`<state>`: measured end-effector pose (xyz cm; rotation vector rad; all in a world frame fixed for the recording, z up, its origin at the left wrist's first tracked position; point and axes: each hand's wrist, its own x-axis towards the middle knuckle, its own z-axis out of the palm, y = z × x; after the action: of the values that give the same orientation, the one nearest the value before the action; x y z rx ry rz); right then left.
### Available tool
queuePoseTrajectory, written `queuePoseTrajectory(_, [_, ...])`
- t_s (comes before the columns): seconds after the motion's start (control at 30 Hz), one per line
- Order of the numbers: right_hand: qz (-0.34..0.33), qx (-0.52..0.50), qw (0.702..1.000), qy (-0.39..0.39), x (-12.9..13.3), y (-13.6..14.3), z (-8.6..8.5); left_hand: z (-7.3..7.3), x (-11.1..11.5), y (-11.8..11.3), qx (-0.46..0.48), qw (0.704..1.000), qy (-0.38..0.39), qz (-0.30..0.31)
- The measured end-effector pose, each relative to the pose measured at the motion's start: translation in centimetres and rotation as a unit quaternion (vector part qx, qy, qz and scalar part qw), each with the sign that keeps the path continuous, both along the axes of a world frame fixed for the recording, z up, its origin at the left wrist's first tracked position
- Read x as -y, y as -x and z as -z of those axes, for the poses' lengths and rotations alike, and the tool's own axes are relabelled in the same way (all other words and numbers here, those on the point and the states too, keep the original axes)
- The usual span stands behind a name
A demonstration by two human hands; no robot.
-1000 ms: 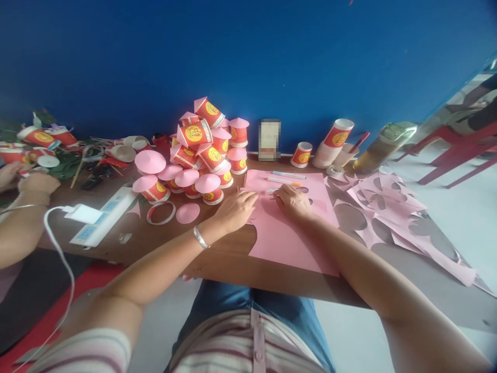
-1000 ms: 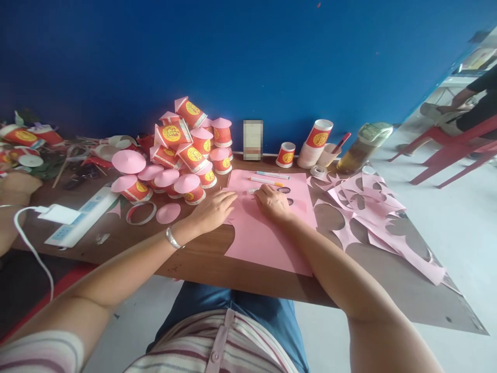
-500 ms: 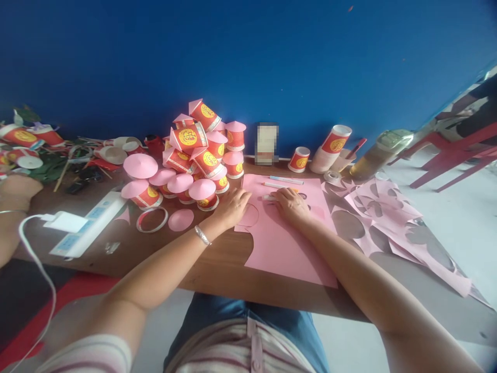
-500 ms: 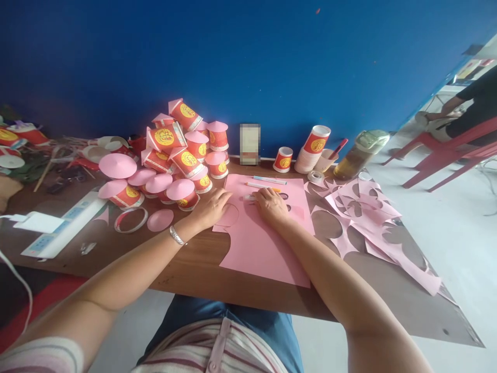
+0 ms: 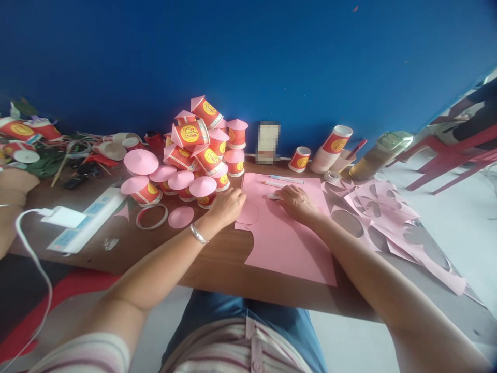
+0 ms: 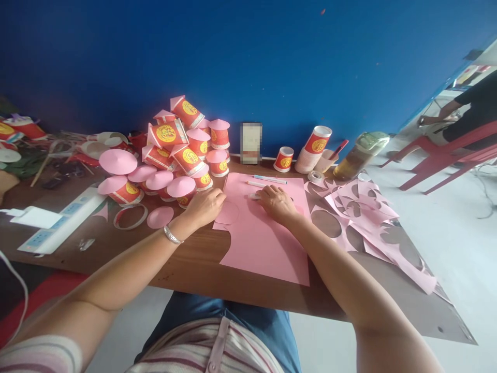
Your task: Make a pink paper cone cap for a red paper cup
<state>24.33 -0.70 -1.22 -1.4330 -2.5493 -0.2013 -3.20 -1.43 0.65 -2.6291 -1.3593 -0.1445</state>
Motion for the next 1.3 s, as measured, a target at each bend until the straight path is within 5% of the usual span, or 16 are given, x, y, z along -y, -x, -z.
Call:
queuePoseTrajectory(0.4, [0.047, 0.080, 0.994, 0.060, 0.1, -2.0, -1.7, 0.4, 0.0, -0.1, -0.041, 0.999, 0.015, -0.030])
queuePoseTrajectory(0.77, [0.033, 0.084, 0.994, 0.063, 0.1, -1.5, -2.2, -1.7, 1.2, -0.2, -0.047, 0.996, 0.035, -0.073])
queuePoseTrajectory(1.17, [0.010, 0.009, 0.996, 0.088, -0.2, -1.7, -1.9, -2.3, 2.1, -0.2, -0.059, 0.995, 0.057, -0.053])
queuePoseTrajectory(1.3, [0.064, -0.048, 0.995, 0.055, -1.1, -2.1, -2.0, -1.4, 1.6, -0.1, -0.040, 0.997, 0.038, -0.047])
